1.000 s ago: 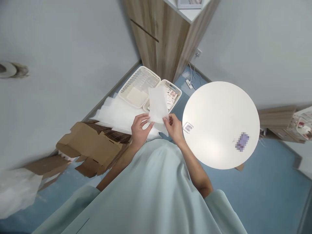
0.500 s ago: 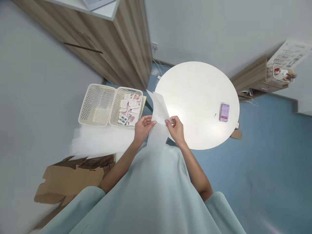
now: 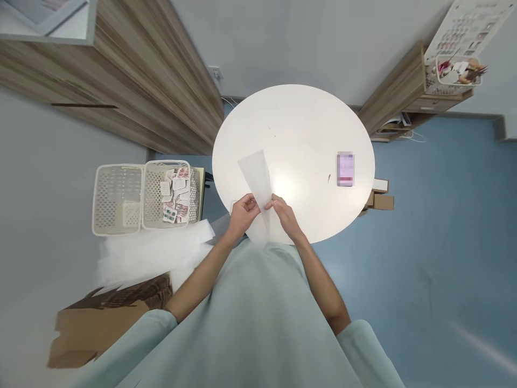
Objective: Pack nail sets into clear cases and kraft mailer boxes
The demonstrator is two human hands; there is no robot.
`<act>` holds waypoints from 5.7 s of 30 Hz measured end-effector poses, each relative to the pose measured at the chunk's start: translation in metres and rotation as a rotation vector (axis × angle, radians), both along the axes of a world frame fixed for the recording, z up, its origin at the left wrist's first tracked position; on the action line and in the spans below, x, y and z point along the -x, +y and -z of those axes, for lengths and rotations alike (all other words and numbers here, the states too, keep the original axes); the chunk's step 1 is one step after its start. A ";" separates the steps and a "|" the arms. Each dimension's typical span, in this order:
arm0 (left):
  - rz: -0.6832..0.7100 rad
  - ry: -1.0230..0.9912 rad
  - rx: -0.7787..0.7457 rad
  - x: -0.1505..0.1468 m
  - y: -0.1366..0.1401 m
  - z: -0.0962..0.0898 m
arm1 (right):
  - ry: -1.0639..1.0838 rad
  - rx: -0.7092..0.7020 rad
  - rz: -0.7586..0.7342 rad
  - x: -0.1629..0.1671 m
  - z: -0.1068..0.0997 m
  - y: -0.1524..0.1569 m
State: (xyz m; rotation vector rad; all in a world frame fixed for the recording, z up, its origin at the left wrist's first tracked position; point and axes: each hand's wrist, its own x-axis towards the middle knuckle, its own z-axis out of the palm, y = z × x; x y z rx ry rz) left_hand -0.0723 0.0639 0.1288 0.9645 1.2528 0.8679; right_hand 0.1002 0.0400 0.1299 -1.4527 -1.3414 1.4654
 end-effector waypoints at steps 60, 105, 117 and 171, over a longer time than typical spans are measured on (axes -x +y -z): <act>0.666 0.980 -0.266 0.123 -0.010 0.124 | -0.594 0.147 0.293 -0.088 0.134 0.060; 0.588 0.830 -0.338 0.034 -0.013 0.127 | -0.348 0.283 0.470 -0.002 0.086 -0.042; 0.478 0.814 -0.037 0.032 -0.018 0.110 | -0.478 0.196 0.055 0.050 0.107 -0.024; 0.818 0.852 -0.547 0.028 -0.046 0.133 | -0.347 0.435 0.133 -0.008 0.128 -0.037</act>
